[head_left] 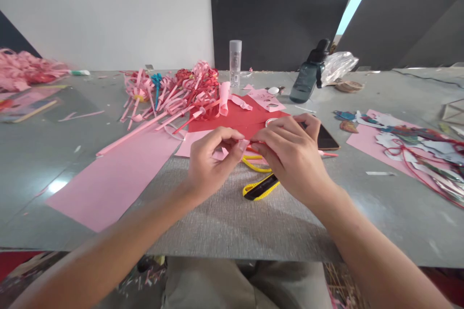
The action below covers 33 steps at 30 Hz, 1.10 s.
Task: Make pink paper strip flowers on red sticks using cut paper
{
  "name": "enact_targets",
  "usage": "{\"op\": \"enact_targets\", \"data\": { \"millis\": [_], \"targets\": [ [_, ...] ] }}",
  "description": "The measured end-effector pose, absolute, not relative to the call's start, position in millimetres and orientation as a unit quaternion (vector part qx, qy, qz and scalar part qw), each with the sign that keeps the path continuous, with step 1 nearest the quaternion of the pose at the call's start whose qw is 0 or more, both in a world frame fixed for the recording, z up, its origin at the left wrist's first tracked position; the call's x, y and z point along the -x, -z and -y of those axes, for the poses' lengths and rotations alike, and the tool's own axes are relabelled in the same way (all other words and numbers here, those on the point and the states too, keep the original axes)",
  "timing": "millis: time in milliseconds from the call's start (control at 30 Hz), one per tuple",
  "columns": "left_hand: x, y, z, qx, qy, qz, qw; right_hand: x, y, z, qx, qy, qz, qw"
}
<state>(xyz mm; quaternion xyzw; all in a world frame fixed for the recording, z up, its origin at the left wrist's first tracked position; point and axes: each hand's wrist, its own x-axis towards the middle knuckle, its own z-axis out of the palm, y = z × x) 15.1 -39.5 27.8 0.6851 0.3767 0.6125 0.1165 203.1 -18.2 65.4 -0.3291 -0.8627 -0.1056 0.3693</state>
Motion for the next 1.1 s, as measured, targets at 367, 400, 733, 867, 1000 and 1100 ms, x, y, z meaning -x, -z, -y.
{"op": "enact_targets", "data": {
  "millis": [367, 400, 733, 867, 1000, 1100],
  "targets": [
    [6, -36, 13, -0.494, -0.766, -0.366, 0.186, -197, -47, 4, 0.367, 0.118, 0.87, 0.308],
    [5, -33, 12, -0.485, -0.761, -0.367, 0.225, -194, -43, 3, 0.365, 0.112, 0.877, 0.292],
    [-18, -19, 26, -0.457, -0.69, -0.406, 0.386, -183, -34, 13, 0.314, 0.031, 0.815, 0.486],
    [-19, -18, 28, -0.461, -0.694, -0.403, 0.379, -181, -29, 10, 0.291, 0.0, 0.82, 0.493],
    [-19, -14, 29, -0.465, -0.686, -0.416, 0.374, -178, -27, 10, 0.288, -0.035, 0.817, 0.499],
    [-20, -16, 30, -0.46, -0.678, -0.411, 0.4, -177, -28, 11, 0.288, -0.034, 0.816, 0.501]
  ]
}}
